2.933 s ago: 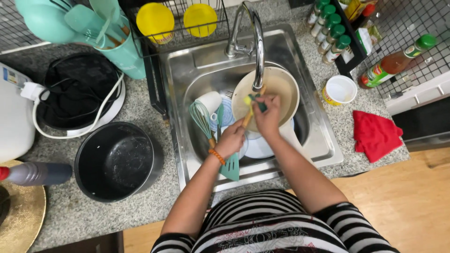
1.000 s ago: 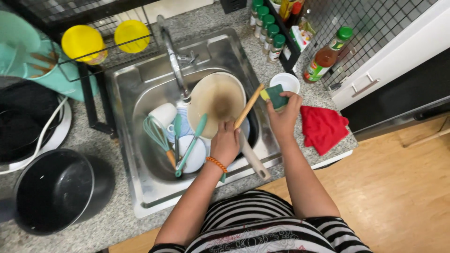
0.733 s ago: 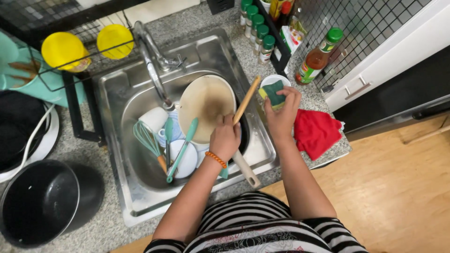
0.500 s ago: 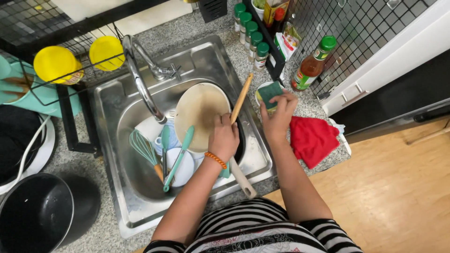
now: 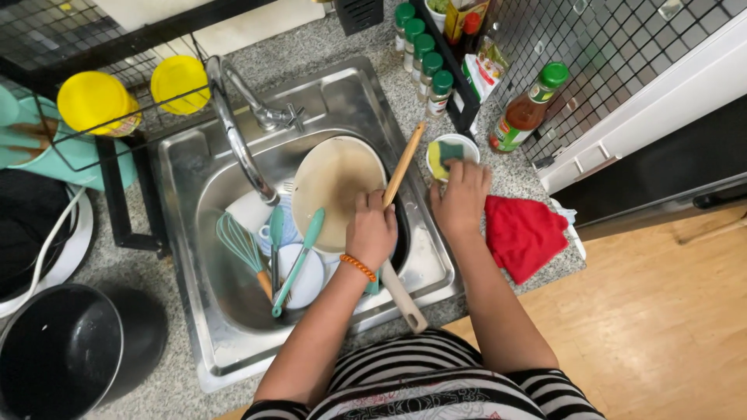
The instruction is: The person is washing various kitchen utensils and a small pan in a sink using a sponge.
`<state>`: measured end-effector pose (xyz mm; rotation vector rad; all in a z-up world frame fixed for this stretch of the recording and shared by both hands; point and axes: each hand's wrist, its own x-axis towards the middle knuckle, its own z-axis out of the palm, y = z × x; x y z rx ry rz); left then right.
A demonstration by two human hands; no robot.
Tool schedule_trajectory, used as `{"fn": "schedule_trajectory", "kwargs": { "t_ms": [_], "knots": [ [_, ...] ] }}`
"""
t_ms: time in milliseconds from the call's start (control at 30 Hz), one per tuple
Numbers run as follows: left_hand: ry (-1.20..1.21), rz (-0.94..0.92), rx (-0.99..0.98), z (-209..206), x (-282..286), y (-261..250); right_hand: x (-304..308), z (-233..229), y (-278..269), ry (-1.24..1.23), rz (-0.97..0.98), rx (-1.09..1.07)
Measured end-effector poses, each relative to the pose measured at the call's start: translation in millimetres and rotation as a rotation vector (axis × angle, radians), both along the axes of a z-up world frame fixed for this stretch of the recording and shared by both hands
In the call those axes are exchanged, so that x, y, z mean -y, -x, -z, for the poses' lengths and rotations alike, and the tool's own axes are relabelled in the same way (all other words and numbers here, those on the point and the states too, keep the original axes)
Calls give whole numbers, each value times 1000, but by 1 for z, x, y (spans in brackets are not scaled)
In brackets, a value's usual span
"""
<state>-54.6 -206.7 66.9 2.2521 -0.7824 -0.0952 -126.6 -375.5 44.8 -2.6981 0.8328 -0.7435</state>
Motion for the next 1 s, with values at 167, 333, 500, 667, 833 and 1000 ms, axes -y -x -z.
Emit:
{"fn": "schedule_trajectory", "kwargs": {
  "t_ms": [167,333,500,667,833,1000],
  "knots": [
    [-18,-39,14,-3,-24,2,-31,-24,3,59,-113,223],
    [-12,-50,36,-13,-59,0,-75,-34,-3,-29,-306,217],
    [64,1,127,-21,-94,-6,-117,-36,-9,164,-465,150],
    [97,114,193,-12,-124,-22,-146,-36,-9,154,-485,100],
    [124,186,327,-22,-147,-34,-163,-43,-11,158,-491,135],
    [358,-5,361,-25,-163,-36,-178,-60,-8,213,-314,55]
  ]
}}
